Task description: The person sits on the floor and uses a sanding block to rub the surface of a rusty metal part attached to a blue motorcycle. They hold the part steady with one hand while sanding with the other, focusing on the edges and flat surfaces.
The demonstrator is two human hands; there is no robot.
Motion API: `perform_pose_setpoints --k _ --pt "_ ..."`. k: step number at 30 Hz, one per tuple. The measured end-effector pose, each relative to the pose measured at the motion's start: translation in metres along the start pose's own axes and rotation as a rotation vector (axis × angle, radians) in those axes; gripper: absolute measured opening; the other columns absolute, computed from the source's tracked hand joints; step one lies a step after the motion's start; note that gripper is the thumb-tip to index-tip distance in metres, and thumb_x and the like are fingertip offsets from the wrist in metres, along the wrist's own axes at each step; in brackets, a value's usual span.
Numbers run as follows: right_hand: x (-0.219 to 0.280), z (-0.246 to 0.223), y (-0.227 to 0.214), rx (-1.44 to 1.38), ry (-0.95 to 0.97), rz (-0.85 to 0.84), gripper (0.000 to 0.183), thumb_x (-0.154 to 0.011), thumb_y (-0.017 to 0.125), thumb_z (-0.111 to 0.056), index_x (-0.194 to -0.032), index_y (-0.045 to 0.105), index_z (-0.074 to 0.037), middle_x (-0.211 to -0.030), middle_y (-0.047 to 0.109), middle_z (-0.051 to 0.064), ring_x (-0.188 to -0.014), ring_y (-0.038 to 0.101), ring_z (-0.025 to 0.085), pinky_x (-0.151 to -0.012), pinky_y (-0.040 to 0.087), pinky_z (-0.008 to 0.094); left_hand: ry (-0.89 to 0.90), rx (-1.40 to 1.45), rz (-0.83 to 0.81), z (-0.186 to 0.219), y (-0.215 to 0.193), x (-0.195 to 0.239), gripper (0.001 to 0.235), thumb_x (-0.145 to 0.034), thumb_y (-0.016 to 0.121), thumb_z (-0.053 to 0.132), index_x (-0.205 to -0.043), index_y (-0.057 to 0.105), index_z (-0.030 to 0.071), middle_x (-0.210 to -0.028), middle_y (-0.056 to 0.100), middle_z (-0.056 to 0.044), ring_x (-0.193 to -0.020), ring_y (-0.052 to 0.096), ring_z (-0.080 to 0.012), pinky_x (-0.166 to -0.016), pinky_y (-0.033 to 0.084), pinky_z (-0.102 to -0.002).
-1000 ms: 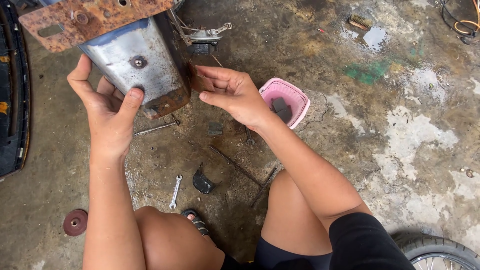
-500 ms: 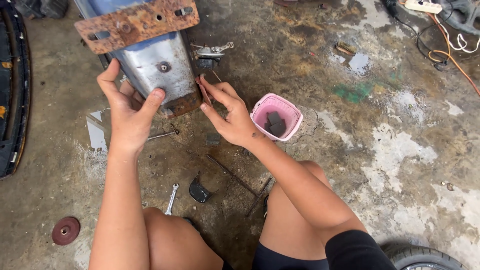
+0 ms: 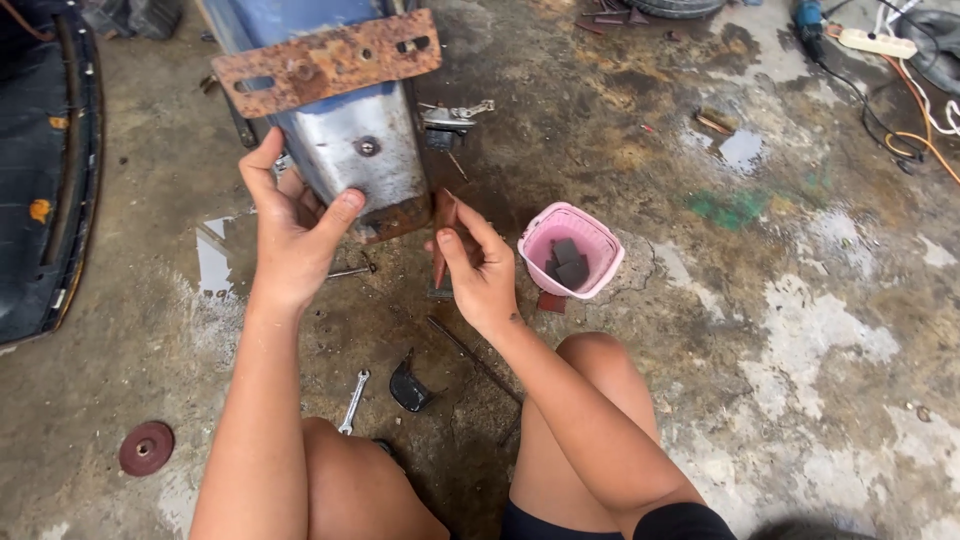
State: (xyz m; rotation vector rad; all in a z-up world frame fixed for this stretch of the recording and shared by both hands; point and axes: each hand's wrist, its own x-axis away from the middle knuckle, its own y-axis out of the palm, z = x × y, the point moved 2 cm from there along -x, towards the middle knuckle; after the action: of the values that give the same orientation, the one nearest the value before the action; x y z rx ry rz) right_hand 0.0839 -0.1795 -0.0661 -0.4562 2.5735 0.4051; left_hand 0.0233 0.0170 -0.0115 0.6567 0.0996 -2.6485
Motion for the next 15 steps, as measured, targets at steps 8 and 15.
perform_pose_setpoints --k 8,15 --pt "-0.007 -0.002 0.004 -0.084 0.095 -0.040 0.038 -0.107 0.057 -0.015 -0.144 0.057 -0.011 -0.104 0.069 0.012 -0.075 0.067 0.014 -0.061 0.057 0.028 -0.036 0.012 -0.013 0.006 0.000 -0.001 0.082 -0.101 0.075 0.008 -0.154 0.013 0.017 -0.125 0.054 -0.015 -0.105 0.062 -0.0217 -0.090 0.058 -0.032" --pt "-0.020 0.003 0.006 -0.409 0.356 -0.011 0.038 -0.105 0.060 -0.022 -0.137 0.044 -0.011 -0.091 0.060 0.007 -0.060 0.062 0.016 -0.050 0.052 0.026 -0.062 0.014 -0.022 0.005 -0.002 -0.001 0.083 -0.101 0.075 0.010 -0.153 0.012 0.017 -0.126 0.054 -0.015 -0.106 0.062 -0.0208 -0.087 0.057 -0.030"
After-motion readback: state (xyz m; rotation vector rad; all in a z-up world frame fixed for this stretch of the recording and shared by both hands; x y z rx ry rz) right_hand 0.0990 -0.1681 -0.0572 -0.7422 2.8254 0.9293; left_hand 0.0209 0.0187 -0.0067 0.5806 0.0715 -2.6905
